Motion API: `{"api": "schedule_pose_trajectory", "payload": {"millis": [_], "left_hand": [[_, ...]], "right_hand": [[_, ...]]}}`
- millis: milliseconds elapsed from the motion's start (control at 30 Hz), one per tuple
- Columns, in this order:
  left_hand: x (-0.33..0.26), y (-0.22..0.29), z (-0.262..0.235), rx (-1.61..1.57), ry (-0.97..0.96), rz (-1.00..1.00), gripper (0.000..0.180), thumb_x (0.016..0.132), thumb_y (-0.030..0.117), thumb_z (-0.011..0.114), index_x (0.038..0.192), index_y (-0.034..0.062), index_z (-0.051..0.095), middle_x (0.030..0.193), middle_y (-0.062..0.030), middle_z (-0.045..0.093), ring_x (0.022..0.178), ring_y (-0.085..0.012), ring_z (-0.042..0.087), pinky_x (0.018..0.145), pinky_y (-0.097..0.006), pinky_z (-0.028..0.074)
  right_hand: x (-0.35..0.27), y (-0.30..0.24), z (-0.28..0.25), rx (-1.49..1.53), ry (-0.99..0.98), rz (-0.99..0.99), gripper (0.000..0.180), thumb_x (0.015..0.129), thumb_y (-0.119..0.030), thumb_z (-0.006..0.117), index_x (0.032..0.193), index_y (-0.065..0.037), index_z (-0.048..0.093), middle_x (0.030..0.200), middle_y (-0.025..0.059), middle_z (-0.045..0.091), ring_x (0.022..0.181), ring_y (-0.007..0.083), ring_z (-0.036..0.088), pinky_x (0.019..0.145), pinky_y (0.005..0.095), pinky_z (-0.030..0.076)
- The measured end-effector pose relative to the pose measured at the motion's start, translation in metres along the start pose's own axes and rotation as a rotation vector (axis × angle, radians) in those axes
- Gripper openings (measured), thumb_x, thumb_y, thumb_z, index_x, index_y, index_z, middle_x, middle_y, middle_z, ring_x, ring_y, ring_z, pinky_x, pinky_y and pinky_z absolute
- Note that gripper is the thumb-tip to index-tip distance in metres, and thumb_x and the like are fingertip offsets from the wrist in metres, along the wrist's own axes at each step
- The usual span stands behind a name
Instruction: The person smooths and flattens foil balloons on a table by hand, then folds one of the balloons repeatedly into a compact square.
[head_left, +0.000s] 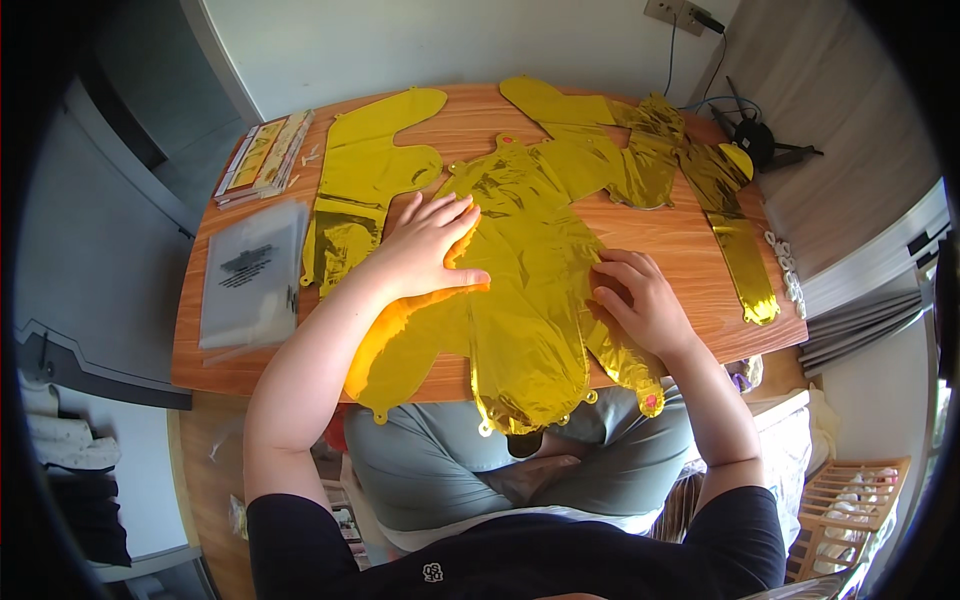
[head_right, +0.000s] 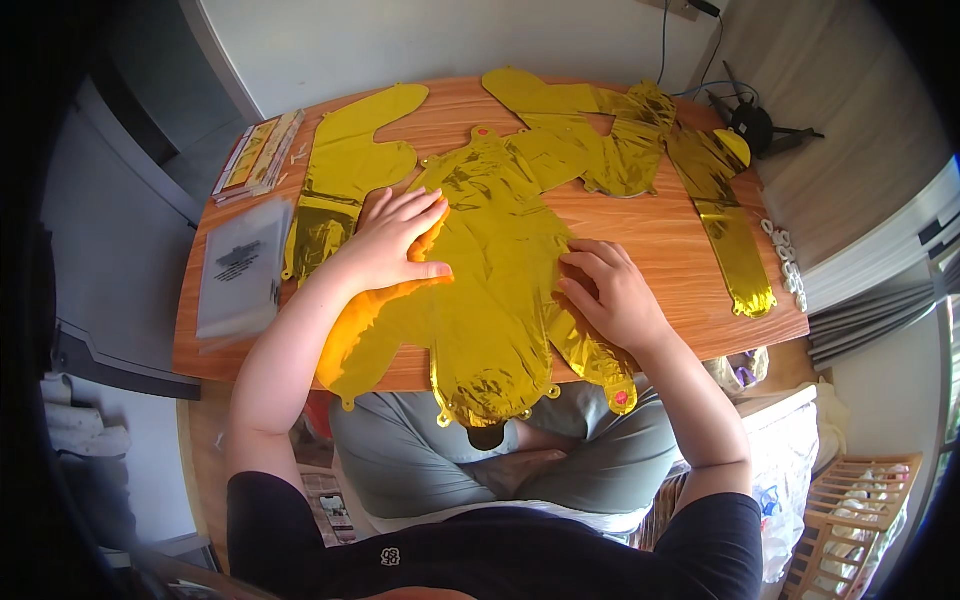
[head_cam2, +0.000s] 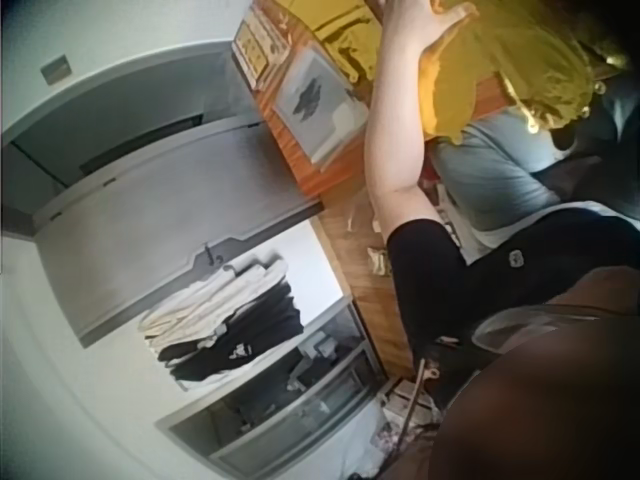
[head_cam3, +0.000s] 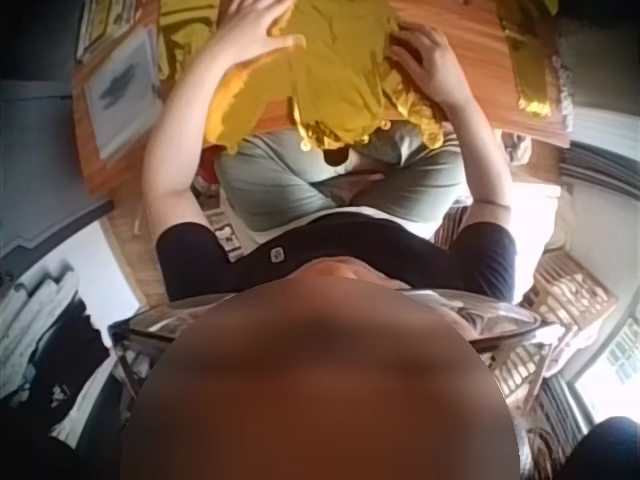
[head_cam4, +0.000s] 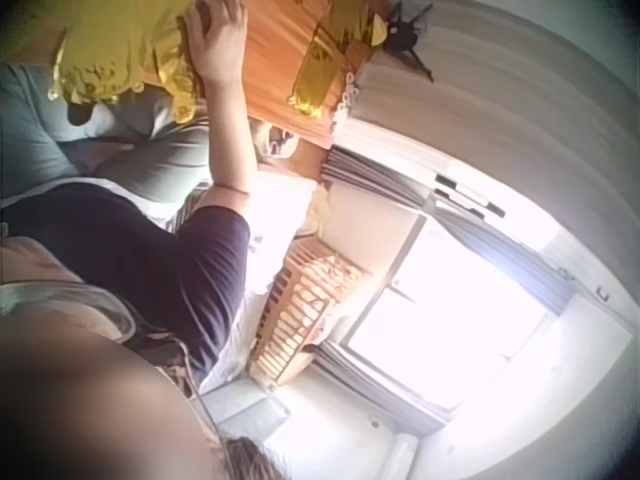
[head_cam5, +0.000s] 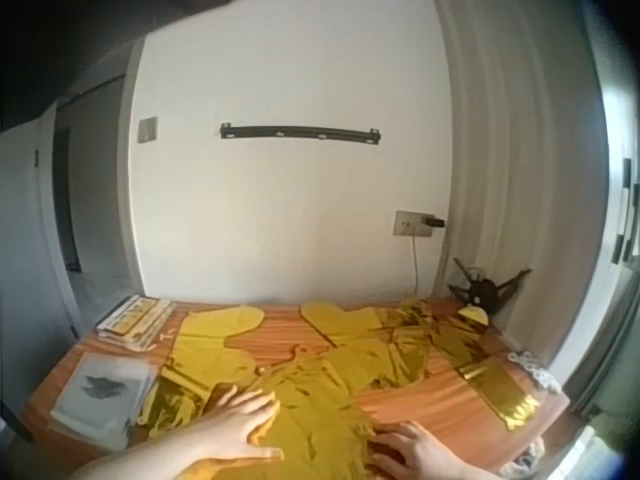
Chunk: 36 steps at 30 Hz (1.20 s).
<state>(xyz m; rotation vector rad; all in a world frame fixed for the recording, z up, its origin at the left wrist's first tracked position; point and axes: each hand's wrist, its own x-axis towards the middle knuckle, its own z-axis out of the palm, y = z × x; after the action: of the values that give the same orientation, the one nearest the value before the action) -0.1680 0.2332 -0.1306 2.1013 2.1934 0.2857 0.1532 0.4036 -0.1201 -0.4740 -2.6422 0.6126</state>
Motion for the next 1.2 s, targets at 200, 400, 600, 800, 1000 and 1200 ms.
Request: {"api": "schedule_pose_trajectory", "payload": {"millis": [200, 400, 600, 800, 1000, 1200], "left_hand": [[0.001, -0.002, -0.001, -0.015, -0.019, -0.016, 0.109, 0.087, 0.077, 0.063, 0.162, 0.0052, 0.033, 0.169, -0.0167, 0.030, 0.159, -0.0289, 0.023, 0.130, -0.055, 0.009], [0.000, -0.004, -0.003, -0.034, -0.051, -0.030, 0.110, 0.087, 0.077, 0.063, 0.165, 0.0085, 0.028, 0.171, -0.0151, 0.027, 0.160, -0.0279, 0.021, 0.130, -0.054, 0.006], [0.000, 0.000, -0.008, -0.122, 0.026, -0.077, 0.097, 0.093, 0.062, 0.067, 0.167, 0.0161, 0.024, 0.172, -0.0117, 0.027, 0.160, -0.0271, 0.020, 0.130, -0.052, 0.006], [-0.001, -0.002, -0.013, -0.067, -0.026, -0.077, 0.090, 0.097, 0.053, 0.068, 0.166, 0.0162, 0.024, 0.171, -0.0123, 0.029, 0.159, -0.0262, 0.024, 0.130, -0.052, 0.004], [-0.002, 0.003, -0.015, -0.188, -0.026, -0.101, 0.089, 0.096, 0.046, 0.071, 0.166, 0.0152, 0.024, 0.167, -0.0177, 0.035, 0.158, -0.0273, 0.028, 0.130, -0.052, 0.002], [-0.002, 0.003, -0.013, -0.217, 0.018, -0.053, 0.087, 0.097, 0.045, 0.069, 0.166, 0.0163, 0.023, 0.166, -0.0184, 0.036, 0.158, -0.0263, 0.028, 0.130, -0.053, 0.001]], "right_hand": [[0.000, -0.001, -0.001, 0.000, -0.013, -0.006, 0.036, 0.095, -0.020, 0.069, 0.126, 0.000, 0.067, 0.137, 0.0190, 0.062, 0.127, 0.0385, 0.056, 0.110, 0.0450, 0.045], [0.001, 0.000, -0.001, 0.003, -0.009, -0.020, 0.037, 0.095, -0.019, 0.070, 0.126, 0.000, 0.067, 0.137, 0.0194, 0.062, 0.127, 0.0385, 0.056, 0.110, 0.0445, 0.045], [0.001, 0.003, 0.002, -0.030, 0.055, -0.075, 0.035, 0.092, -0.019, 0.073, 0.121, 0.001, 0.069, 0.131, 0.0190, 0.065, 0.122, 0.0385, 0.058, 0.106, 0.0446, 0.047], [0.002, 0.004, 0.001, -0.043, 0.002, -0.050, 0.041, 0.093, -0.019, 0.073, 0.129, 0.000, 0.067, 0.140, 0.0199, 0.061, 0.130, 0.0385, 0.053, 0.111, 0.0453, 0.044], [0.000, 0.004, 0.004, -0.077, -0.003, -0.050, 0.045, 0.092, -0.021, 0.072, 0.132, -0.001, 0.065, 0.144, 0.0194, 0.059, 0.133, 0.0390, 0.052, 0.113, 0.0467, 0.043], [0.000, 0.004, 0.003, -0.103, -0.018, -0.043, 0.048, 0.093, -0.021, 0.071, 0.136, -0.003, 0.062, 0.146, 0.0190, 0.058, 0.134, 0.0389, 0.051, 0.114, 0.0469, 0.042]]}}
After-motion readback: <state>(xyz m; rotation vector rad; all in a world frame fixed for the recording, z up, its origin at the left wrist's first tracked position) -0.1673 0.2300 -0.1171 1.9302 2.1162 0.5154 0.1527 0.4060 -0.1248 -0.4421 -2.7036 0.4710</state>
